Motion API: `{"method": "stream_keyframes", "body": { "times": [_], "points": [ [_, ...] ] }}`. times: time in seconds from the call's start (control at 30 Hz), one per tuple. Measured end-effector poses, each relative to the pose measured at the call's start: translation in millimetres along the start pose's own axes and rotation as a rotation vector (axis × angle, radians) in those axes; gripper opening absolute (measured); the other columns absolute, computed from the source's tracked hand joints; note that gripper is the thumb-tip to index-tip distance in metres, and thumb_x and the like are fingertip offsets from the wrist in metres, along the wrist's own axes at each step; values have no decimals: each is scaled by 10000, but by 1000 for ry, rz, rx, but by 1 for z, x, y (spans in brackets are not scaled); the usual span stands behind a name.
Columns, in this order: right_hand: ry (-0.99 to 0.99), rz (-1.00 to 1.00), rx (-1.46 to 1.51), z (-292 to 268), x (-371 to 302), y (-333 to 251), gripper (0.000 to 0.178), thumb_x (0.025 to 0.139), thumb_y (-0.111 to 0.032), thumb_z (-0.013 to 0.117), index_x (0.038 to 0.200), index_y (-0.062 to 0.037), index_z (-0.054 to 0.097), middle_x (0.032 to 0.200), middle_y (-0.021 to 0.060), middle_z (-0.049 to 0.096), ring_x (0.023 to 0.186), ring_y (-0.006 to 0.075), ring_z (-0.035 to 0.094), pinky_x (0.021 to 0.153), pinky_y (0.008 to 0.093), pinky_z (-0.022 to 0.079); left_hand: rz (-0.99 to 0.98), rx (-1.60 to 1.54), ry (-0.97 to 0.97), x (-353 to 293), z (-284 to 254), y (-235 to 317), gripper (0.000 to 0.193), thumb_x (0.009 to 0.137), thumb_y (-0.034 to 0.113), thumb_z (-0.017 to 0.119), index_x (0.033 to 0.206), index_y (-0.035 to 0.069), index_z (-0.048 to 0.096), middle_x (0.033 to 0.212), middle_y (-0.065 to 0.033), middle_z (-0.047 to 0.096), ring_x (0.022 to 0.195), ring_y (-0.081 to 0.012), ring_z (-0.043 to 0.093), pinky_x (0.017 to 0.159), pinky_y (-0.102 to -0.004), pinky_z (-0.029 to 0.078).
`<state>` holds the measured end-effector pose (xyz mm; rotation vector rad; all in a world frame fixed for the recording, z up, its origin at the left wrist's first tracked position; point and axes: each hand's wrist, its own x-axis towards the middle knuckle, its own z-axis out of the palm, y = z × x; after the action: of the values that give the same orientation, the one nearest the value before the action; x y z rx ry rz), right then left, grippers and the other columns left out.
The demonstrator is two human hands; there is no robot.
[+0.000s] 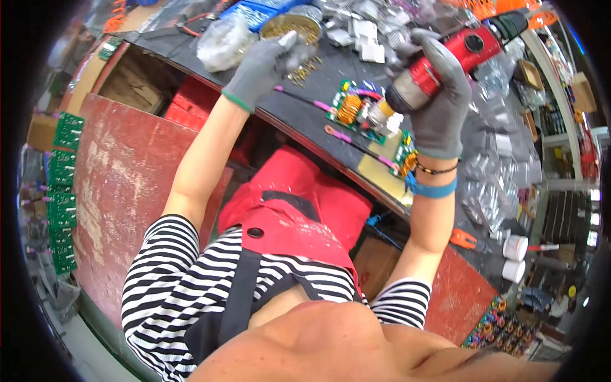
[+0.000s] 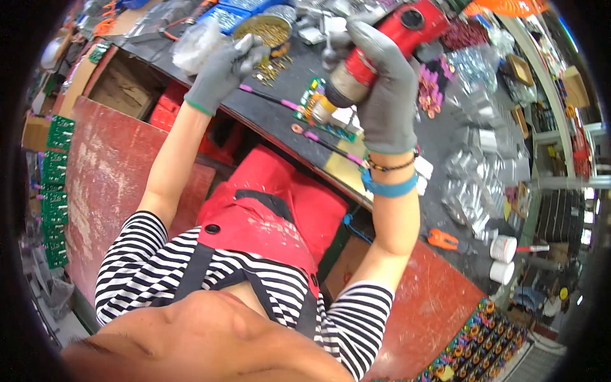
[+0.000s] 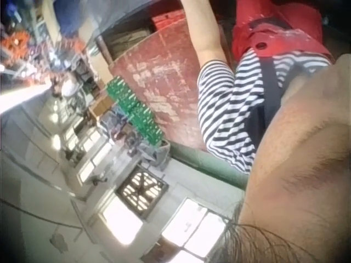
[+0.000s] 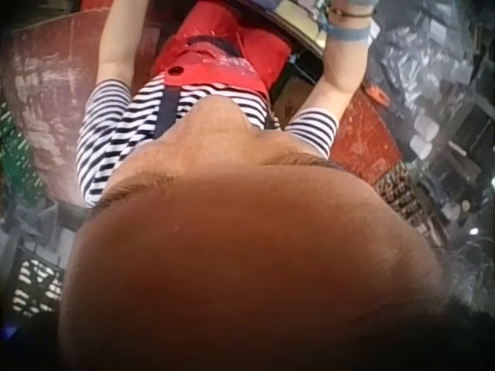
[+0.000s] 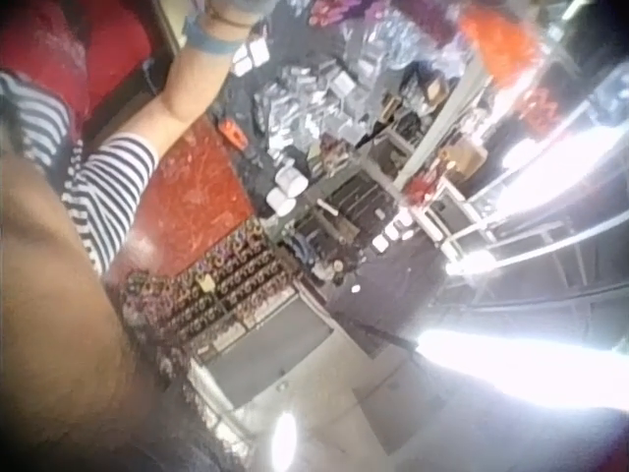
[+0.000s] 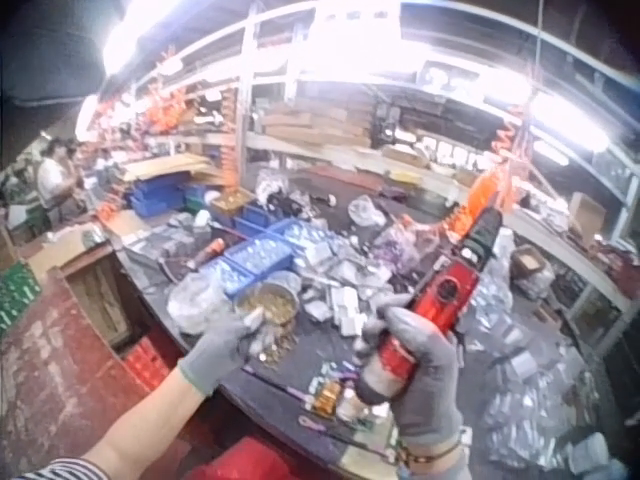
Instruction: The person assembles electronic components and heatsinks onto printed circuit boards by securing them with screws using a power screwdriver.
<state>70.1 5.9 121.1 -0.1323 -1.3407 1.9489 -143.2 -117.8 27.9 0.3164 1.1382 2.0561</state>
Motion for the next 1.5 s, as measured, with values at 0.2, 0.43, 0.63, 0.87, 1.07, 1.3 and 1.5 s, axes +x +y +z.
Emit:
{"method": "stream_keyframes", "body": {
  "times": [0.2,0.43,0.63,0.87,1.07,1.3,1.5],
  "points": [
    [76,-13,-115,-6,-30,2,331,893,-215,576,1124,21,591,934,131,633,808,232,607,749,348,508,-364,115,-449,-94,-7,-100,319,887,228,710,1066,-25,636,806,-69,606,538,-58,441,462,-169,335],
    [181,47,-125,-9,-51,25,325,859,-196,582,1123,-8,575,923,122,626,804,242,594,754,349,479,-488,-82,-571,-112,-19,-135,315,792,143,780,1025,-32,661,844,-91,666,595,-76,525,504,-183,388],
    [179,25,-98,-4,-54,32,359,833,-215,587,1127,-10,571,897,143,625,781,256,599,706,363,491,-407,-78,-555,-108,-31,-138,337,757,97,816,1034,-44,687,963,-122,715,725,-93,616,587,-204,464],
    [148,-70,-45,0,-50,40,264,838,-94,614,1068,33,604,912,157,664,763,253,664,702,381,552,-331,-161,-606,-109,-27,-133,314,840,145,759,1082,-33,669,1016,-140,710,768,-112,641,618,-236,493],
    [242,-48,-148,4,-55,38,351,822,-206,607,1118,-18,588,905,149,637,757,260,598,712,394,496,-278,46,-609,-114,-14,-131,409,1000,386,537,1042,-7,641,934,-76,700,686,-57,594,536,-182,420],
    [256,-86,-198,-1,-55,37,366,816,-219,606,1124,-22,586,922,143,638,757,263,597,697,391,495,-484,-136,-595,-115,-7,-135,501,1017,491,448,931,23,604,803,-18,610,579,-30,459,495,-176,353],
    [221,-94,-126,-6,-57,36,359,807,-195,598,1114,-10,586,910,149,632,750,261,596,682,386,495,-416,72,-642,-114,-3,-130,478,1004,489,476,1055,36,622,798,-23,595,601,-23,448,505,-169,340]
  ]
}}
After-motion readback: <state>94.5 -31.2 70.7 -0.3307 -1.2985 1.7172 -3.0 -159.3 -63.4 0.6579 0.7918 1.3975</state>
